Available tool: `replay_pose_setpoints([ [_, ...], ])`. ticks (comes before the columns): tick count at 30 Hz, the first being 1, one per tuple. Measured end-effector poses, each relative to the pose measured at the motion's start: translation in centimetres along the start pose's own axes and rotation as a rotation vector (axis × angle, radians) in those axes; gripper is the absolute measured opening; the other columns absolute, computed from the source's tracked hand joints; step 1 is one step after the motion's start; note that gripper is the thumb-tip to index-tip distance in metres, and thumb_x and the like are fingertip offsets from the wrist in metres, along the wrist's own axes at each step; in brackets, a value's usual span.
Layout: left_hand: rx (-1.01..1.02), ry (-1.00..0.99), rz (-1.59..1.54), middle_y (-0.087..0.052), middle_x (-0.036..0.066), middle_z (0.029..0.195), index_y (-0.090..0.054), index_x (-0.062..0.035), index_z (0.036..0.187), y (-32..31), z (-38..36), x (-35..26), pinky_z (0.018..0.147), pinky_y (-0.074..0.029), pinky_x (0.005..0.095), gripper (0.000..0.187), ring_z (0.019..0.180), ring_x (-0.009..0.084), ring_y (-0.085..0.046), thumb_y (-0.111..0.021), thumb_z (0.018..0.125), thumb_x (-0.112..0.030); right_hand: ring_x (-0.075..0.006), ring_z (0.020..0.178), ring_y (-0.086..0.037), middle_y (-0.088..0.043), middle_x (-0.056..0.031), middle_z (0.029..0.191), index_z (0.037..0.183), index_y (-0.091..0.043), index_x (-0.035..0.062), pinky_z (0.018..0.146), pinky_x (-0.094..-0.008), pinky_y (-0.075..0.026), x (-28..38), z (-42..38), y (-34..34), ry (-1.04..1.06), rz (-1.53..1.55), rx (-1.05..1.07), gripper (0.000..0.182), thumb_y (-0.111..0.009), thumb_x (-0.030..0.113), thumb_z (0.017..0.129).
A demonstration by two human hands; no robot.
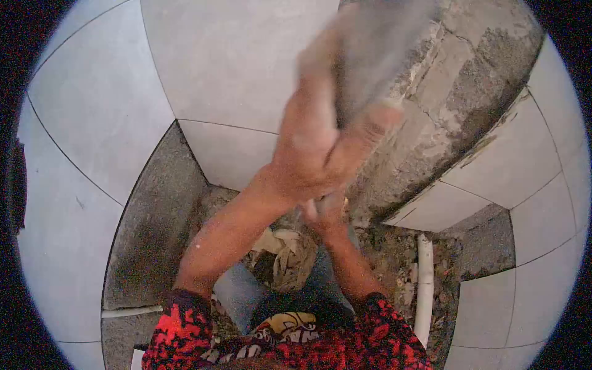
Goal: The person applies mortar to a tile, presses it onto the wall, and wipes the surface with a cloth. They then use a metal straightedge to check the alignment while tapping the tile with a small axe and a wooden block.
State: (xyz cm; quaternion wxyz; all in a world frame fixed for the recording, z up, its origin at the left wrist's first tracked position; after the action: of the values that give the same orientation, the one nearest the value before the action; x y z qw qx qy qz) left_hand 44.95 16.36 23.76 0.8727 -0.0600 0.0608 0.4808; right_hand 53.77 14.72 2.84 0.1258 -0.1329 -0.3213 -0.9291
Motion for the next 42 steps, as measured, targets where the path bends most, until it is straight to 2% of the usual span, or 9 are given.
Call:
replay_pose_setpoints([
  [2, 0.018, -0.137, -0.144, -0.043, 0.022, 0.124, -0.033, -0.0014, 0.131, -0.8, 0.9, -1.5, 0.096, -0.035, 0.0393, 0.060, 0.111, 0.0375, -0.046, -0.060, 0.084, -0.028, -0.0310, 0.123, -0.032, -0.030, -0.0198, 0.136, 0.135, -0.019, -0.0031, 0.103, -0.0403, -0.023, -5.1, -2.4, 2.7, 0.083, 0.031, -0.345, 0.068, -0.056, 0.020, 0.083],
  [4, 0.150, 0.079, -0.061, -0.048, 0.020, 0.117, -0.041, -0.0014, 0.124, -0.2, -0.2, 3.2, 0.094, -0.036, 0.0390, 0.051, 0.108, 0.0350, -0.047, -0.060, 0.083, -0.027, -0.0304, 0.123, -0.029, -0.026, -0.0223, 0.137, 0.134, -0.018, -0.0066, 0.103, -0.0399, -0.022, -3.1, 1.6, 9.4, -0.106, 0.183, -0.530, 0.063, -0.052, 0.018, 0.086],
  [7, -0.052, 0.282, 0.355, -0.052, 0.019, 0.110, -0.048, 0.0016, 0.115, 5.0, -7.1, 11.5, 0.093, -0.036, 0.0397, 0.042, 0.107, 0.0335, -0.048, -0.061, 0.081, -0.021, -0.0295, 0.116, -0.037, -0.037, -0.0234, 0.127, 0.129, -0.027, -0.0103, 0.100, -0.0358, -0.027, -3.2, 2.5, 19.5, -0.058, -0.248, -0.703, 0.058, -0.052, 0.024, 0.090],
  [16, 0.145, 0.361, 0.881, -0.014, 0.020, 0.142, -0.027, -0.0109, 0.136, 3.8, -20.7, 18.5, 0.102, -0.020, 0.0565, 0.078, 0.129, 0.0431, -0.016, -0.071, 0.072, -0.023, -0.0268, 0.098, -0.051, -0.051, -0.0210, 0.114, 0.128, -0.035, -0.0068, 0.081, -0.0361, -0.044, -11.9, -11.6, 32.3, -0.296, -0.429, -0.933, 0.062, -0.056, 0.035, 0.087],
  [25, 0.090, 0.325, 0.920, -0.013, 0.022, 0.142, -0.025, -0.0112, 0.135, 3.1, -20.9, 18.9, 0.102, -0.018, 0.0593, 0.087, 0.130, 0.0448, -0.013, -0.075, 0.066, -0.026, -0.0316, 0.118, -0.038, -0.037, -0.0249, 0.129, 0.131, -0.031, -0.0067, 0.097, -0.0407, -0.032, -16.5, -25.6, 29.5, -0.837, -0.348, -0.882, 0.072, -0.058, 0.040, 0.085],
  [31, 0.019, 0.368, 0.874, -0.018, 0.026, 0.140, -0.029, -0.0073, 0.133, 3.2, -21.5, 19.8, 0.105, -0.016, 0.0558, 0.084, 0.130, 0.0422, -0.017, -0.075, 0.065, -0.024, -0.0361, 0.125, -0.033, -0.028, -0.0285, 0.137, 0.132, -0.027, -0.0108, 0.103, -0.0425, -0.027, -21.7, -33.4, 32.1, -0.867, -0.713, -0.727, 0.085, -0.064, 0.044, 0.078],
  [35, 0.054, 0.422, 0.922, -0.013, 0.023, 0.142, -0.028, -0.0084, 0.133, 3.0, -21.9, 20.0, 0.103, -0.018, 0.0580, 0.081, 0.130, 0.0446, -0.013, -0.072, 0.067, -0.024, -0.0385, 0.131, -0.021, -0.023, -0.0291, 0.139, 0.134, -0.022, -0.0110, 0.106, -0.0422, -0.022, -23.9, -36.5, 31.4, -0.998, -0.546, -0.811, 0.092, -0.066, 0.046, 0.076],
  [40, 0.054, 0.304, 0.999, -0.013, 0.025, 0.141, -0.030, -0.0083, 0.132, 2.0, -20.7, 18.8, 0.102, -0.020, 0.0577, 0.077, 0.129, 0.0462, -0.014, -0.071, 0.068, -0.022, -0.0368, 0.130, -0.024, -0.023, -0.0280, 0.140, 0.136, -0.015, -0.0108, 0.106, -0.0399, -0.021, -24.0, -36.3, 30.8, -1.066, -0.490, -0.670, 0.089, -0.064, 0.037, 0.079],
  [42, 0.057, 0.304, 1.007, -0.013, 0.025, 0.141, -0.031, -0.0092, 0.132, 2.1, -20.4, 18.1, 0.102, -0.021, 0.0572, 0.076, 0.129, 0.0463, -0.015, -0.071, 0.068, -0.021, -0.0345, 0.121, -0.039, -0.038, -0.0253, 0.132, 0.136, -0.025, -0.0038, 0.097, -0.0407, -0.034, -22.6, -35.4, 31.8, -0.946, -0.624, -0.700, 0.080, -0.064, 0.037, 0.080],
])
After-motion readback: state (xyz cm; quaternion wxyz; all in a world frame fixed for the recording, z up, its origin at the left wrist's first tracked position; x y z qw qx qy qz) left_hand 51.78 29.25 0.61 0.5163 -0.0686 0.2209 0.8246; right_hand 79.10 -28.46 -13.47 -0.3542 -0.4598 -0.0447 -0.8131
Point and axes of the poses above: each hand's wrist, its own z-axis towards the middle knuckle, its own y-axis out of the back of the hand, x = y × z, the point moved 10 cm from there along z, towards the middle knuckle
